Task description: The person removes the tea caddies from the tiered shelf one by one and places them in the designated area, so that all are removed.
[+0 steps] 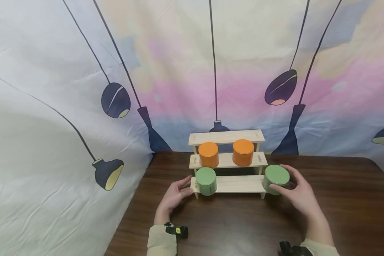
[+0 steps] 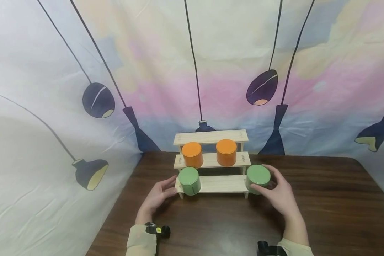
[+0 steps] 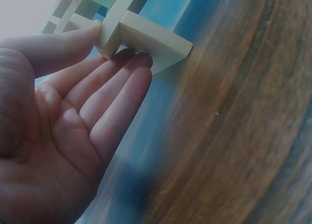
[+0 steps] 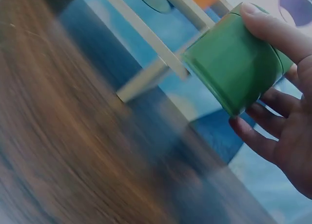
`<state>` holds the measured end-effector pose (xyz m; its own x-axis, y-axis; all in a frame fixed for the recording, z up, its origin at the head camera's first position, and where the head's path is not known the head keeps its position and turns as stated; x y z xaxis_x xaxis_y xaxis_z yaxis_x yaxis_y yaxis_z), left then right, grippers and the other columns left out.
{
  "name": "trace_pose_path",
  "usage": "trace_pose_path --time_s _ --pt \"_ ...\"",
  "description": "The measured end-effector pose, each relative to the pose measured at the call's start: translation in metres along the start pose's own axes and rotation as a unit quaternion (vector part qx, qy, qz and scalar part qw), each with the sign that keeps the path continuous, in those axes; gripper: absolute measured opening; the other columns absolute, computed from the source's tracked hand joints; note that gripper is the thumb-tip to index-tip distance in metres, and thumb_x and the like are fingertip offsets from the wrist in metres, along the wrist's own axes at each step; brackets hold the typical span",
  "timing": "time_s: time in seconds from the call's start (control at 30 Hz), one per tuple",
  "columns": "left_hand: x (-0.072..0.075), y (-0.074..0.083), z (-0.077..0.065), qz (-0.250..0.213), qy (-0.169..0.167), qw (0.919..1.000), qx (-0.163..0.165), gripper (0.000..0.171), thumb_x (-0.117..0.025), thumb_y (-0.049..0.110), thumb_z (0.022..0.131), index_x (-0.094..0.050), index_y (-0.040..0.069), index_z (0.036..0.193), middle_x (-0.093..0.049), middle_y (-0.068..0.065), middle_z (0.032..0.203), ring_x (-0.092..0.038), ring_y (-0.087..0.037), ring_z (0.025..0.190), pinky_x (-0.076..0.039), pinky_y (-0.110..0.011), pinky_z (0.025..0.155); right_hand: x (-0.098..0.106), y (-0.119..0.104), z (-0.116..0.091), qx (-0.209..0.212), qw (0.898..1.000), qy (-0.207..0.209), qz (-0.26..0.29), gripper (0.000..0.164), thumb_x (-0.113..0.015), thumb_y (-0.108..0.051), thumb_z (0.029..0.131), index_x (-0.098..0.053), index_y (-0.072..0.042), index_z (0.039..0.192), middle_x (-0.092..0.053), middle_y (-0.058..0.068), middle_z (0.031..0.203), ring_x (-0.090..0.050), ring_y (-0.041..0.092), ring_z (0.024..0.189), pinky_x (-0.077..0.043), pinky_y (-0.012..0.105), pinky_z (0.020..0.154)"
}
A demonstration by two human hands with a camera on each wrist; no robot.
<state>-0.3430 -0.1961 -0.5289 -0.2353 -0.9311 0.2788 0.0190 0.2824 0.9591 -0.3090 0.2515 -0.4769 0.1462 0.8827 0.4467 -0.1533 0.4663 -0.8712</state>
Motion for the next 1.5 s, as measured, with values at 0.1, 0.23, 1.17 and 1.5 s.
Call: trace_pose_path --time_s 0.1,0.23,1.17,1.5 --pt "0.0 0.001 0.001 0.001 0.001 1.0 -0.003 0.063 -0.071 0.011 0.102 -0.048 0.003 0.16 -0.054 -0.02 0.157 -0.061 -0.033 0.136 -0.045 -0.05 0.115 0.013 0.012 -0.003 -0.019 0.999 0.022 0.014 0.093 -0.089 -0.037 0.091 -0.038 -0.012 0.165 -0.051 0.023 0.155 -0.053 0.006 0.125 -0.045 0.005 0.088" --pt "-0.001 0.001 0.001 0.001 0.002 1.0 -0.005 0.063 -0.071 0.01 0.101 -0.048 0.003 0.16 -0.055 -0.02 0.156 -0.062 -0.033 0.136 -0.044 -0.05 0.115 0.022 0.032 -0.005 -0.054 0.998 0.037 0.024 0.095 -0.087 -0.037 0.093 -0.034 -0.009 0.167 -0.04 0.027 0.162 -0.049 0.03 0.142 -0.042 0.002 0.086" --pt "-0.002 0.002 -0.001 -0.005 0.003 0.9999 -0.01 0.063 -0.07 0.007 0.101 -0.047 0.0 0.159 -0.054 -0.022 0.156 -0.06 -0.035 0.138 -0.045 -0.049 0.114 0.01 0.062 -0.005 -0.115 0.993 0.0 0.031 0.107 -0.087 -0.037 0.093 -0.02 -0.006 0.171 -0.022 0.039 0.167 -0.032 0.059 0.149 -0.037 0.069 0.113" --pt "-0.001 0.003 -0.001 -0.008 0.003 0.9999 -0.01 0.063 -0.071 0.009 0.101 -0.048 0.0 0.159 -0.054 -0.022 0.156 -0.061 -0.034 0.136 -0.044 -0.05 0.115 0.008 0.064 -0.005 -0.124 0.992 -0.008 0.031 0.11 -0.086 -0.041 0.093 -0.016 -0.009 0.172 -0.02 0.037 0.169 -0.028 0.057 0.153 -0.036 0.066 0.116"
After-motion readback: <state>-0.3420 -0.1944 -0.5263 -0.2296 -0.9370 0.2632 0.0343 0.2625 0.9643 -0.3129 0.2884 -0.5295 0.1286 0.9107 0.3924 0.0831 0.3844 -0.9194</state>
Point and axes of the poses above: each hand's wrist, its own z-axis towards the middle knuckle, its own x-axis out of the back of the hand, y = z × x, the point moved 8 cm from there along z, towards the middle knuckle
